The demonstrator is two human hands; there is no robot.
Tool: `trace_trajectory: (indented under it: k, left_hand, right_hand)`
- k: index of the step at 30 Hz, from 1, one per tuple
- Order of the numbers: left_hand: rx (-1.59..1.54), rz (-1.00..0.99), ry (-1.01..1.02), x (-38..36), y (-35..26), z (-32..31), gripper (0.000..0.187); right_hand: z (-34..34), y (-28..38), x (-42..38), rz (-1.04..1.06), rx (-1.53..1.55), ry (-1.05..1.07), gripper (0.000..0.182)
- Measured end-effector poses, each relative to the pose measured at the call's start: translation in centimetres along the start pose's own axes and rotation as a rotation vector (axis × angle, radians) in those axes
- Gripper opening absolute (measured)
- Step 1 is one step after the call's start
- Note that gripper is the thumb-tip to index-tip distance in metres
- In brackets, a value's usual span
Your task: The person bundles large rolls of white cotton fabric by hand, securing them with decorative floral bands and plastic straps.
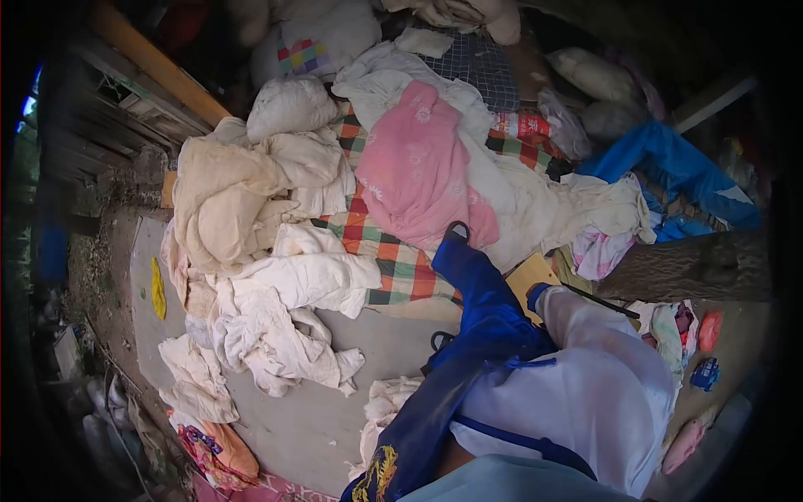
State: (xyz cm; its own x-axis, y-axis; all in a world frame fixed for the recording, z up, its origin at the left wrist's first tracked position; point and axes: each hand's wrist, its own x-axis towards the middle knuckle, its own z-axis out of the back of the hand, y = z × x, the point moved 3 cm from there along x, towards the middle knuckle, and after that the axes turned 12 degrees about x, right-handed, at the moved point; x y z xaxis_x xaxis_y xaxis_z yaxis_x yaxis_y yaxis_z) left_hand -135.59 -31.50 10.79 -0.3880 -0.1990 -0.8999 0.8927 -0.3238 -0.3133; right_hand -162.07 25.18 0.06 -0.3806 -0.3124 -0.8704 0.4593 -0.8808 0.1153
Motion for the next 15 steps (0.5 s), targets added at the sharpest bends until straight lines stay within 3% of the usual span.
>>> trace_trajectory:
  k: [10,11,15]
  left_hand:
    - [0.156,-0.051,0.043,11.1,-32.5,2.5,0.028]
    - [0.184,-0.053,0.051,11.7,-35.8,2.6,0.028]
    - [0.308,-0.078,0.096,14.2,-47.3,3.7,0.031]
  right_hand:
    - [4.2,-13.2,11.9,-0.036,0.295,0.107,0.028]
    - [5.4,-15.0,12.6,-0.055,0.419,0.061,0.028]
    - [15.3,-23.0,11.3,-0.073,1.714,-0.396,0.020]
